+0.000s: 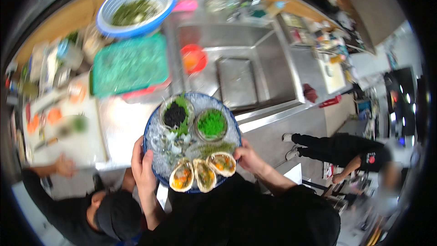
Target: The person assembles a sushi dish by placing small yellow spheres into oyster shells on a bed of ice, then adds green garnish and a shiso leaf. The person handles containers of ingredients and a plate, and places the finished plate on the counter.
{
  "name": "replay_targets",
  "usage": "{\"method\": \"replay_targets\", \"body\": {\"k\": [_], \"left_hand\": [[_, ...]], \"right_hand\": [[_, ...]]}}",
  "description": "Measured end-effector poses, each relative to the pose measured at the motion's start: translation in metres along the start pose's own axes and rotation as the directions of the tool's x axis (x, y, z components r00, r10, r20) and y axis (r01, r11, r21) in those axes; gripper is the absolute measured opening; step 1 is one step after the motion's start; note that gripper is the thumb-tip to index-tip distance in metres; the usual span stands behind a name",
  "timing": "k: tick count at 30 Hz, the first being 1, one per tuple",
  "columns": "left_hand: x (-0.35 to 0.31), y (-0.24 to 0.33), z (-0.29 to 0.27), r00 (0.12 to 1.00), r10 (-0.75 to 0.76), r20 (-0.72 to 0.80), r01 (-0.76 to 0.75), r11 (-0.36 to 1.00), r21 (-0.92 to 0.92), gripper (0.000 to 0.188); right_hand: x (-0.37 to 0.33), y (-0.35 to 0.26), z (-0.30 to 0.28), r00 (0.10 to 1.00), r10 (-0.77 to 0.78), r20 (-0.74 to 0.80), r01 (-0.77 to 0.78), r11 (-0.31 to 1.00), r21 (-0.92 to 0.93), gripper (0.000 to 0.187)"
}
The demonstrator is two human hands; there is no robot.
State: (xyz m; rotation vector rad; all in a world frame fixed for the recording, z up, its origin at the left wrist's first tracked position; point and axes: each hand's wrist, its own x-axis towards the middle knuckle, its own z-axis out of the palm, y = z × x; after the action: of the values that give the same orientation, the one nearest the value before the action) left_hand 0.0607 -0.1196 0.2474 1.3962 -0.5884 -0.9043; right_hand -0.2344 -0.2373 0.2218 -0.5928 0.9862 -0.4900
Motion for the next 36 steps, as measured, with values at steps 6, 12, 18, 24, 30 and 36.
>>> {"method": "replay_targets", "body": {"k": [6, 12, 18, 24, 30, 36], "left_hand": [[0.072, 0.026, 0.146, 0.916, 0.231, 0.328, -0.28, 0.954, 0.109, 0.045], [0.085, 0.011, 0.259, 0.877, 0.085, 0.474, -0.073, 0.996, -0.044, 0.045], [0.051, -0.094, 0.255, 0.71, -0.418, 0.567, 0.024, 0.818, 0.574, 0.044], [0.001, -0.076, 0.254, 0.591, -0.685, 0.425, 0.292, 0.673, 0.68, 0.045], [0.003, -0.082, 0.282, 0.633, -0.68, 0.37, 0.347, 0.676, 0.65, 0.048], [0.015, -0.099, 0.274, 0.668, -0.65, 0.361, 0.49, 0.75, 0.444, 0.051]], "right_hand": [[-0.053, -0.093, -0.068, 0.932, -0.324, -0.164, 0.35, 0.92, 0.173, 0.061], [-0.038, -0.209, -0.196, 0.87, -0.424, -0.251, 0.471, 0.866, 0.169, 0.052], [0.04, -0.365, -0.299, 0.814, -0.57, -0.109, 0.578, 0.814, 0.053, 0.035], [0.157, -0.513, -0.336, 0.764, -0.645, 0.008, 0.645, 0.764, 0.017, 0.049], [0.279, -0.607, -0.353, 0.737, -0.644, -0.204, 0.672, 0.729, 0.128, 0.033], [0.365, -0.664, -0.347, 0.709, -0.647, -0.28, 0.7, 0.693, 0.173, 0.041]]}}
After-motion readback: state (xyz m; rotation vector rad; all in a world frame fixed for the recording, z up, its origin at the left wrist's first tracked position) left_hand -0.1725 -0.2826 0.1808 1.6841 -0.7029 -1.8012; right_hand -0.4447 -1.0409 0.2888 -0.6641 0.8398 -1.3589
